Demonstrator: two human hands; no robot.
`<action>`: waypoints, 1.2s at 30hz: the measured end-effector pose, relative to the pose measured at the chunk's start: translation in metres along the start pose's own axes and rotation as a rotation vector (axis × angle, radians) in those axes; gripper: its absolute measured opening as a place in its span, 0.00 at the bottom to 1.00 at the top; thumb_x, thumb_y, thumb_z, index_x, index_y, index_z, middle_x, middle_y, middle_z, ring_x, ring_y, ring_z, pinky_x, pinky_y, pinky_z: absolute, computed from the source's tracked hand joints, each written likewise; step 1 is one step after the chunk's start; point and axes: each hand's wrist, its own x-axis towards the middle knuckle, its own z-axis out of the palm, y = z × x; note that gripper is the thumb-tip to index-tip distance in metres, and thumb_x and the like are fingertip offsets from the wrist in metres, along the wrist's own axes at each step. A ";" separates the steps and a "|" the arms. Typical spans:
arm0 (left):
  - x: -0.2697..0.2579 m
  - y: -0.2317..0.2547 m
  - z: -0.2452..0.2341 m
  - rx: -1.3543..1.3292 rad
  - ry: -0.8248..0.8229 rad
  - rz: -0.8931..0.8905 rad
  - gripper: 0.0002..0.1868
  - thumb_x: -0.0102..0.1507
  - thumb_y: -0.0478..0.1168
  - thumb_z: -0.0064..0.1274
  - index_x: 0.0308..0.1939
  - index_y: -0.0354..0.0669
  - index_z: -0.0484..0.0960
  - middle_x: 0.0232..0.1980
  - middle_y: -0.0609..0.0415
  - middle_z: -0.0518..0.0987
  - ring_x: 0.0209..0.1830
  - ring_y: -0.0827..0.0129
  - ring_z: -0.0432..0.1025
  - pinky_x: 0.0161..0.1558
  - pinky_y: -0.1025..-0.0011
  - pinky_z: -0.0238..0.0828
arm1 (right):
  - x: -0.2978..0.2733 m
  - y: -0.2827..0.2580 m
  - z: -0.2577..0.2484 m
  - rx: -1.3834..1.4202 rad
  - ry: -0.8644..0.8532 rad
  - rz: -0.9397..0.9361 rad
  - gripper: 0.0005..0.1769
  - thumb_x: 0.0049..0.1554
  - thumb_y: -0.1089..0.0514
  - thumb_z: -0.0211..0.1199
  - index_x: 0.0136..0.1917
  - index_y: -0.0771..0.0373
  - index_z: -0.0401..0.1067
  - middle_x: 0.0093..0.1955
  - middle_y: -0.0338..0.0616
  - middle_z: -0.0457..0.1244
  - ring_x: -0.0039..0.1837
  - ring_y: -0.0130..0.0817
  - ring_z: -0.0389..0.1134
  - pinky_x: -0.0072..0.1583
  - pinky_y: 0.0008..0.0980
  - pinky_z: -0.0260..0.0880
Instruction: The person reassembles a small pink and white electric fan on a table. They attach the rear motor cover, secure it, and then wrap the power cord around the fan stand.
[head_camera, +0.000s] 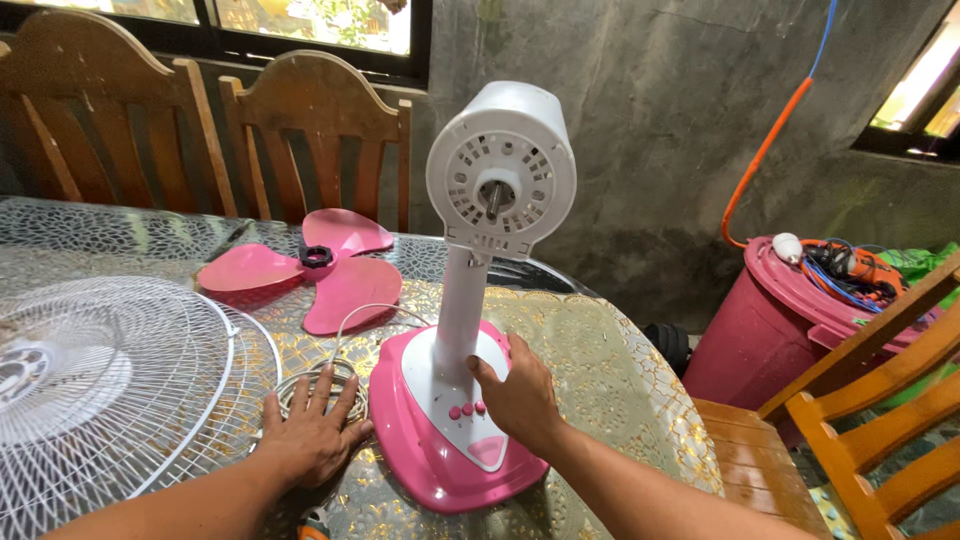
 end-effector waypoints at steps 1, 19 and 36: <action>-0.001 -0.001 -0.001 0.022 -0.023 0.002 0.43 0.71 0.70 0.18 0.83 0.60 0.27 0.86 0.46 0.24 0.85 0.44 0.26 0.74 0.31 0.25 | 0.000 -0.001 0.000 0.008 0.033 -0.036 0.41 0.55 0.39 0.65 0.70 0.71 0.63 0.67 0.65 0.63 0.71 0.58 0.63 0.69 0.49 0.62; 0.003 0.024 -0.139 -0.421 0.800 0.184 0.43 0.67 0.66 0.23 0.79 0.45 0.47 0.83 0.41 0.41 0.83 0.45 0.36 0.69 0.26 0.29 | 0.010 -0.038 -0.038 0.179 0.058 -0.103 0.44 0.54 0.40 0.68 0.72 0.71 0.60 0.67 0.64 0.62 0.69 0.55 0.65 0.67 0.46 0.65; -0.087 0.097 -0.336 -1.201 0.155 0.331 0.36 0.56 0.68 0.52 0.57 0.45 0.76 0.50 0.44 0.83 0.45 0.55 0.82 0.42 0.47 0.82 | 0.093 -0.070 -0.061 0.762 -0.234 -0.516 0.26 0.52 0.63 0.72 0.63 0.62 0.71 0.56 0.43 0.72 0.58 0.32 0.71 0.59 0.32 0.73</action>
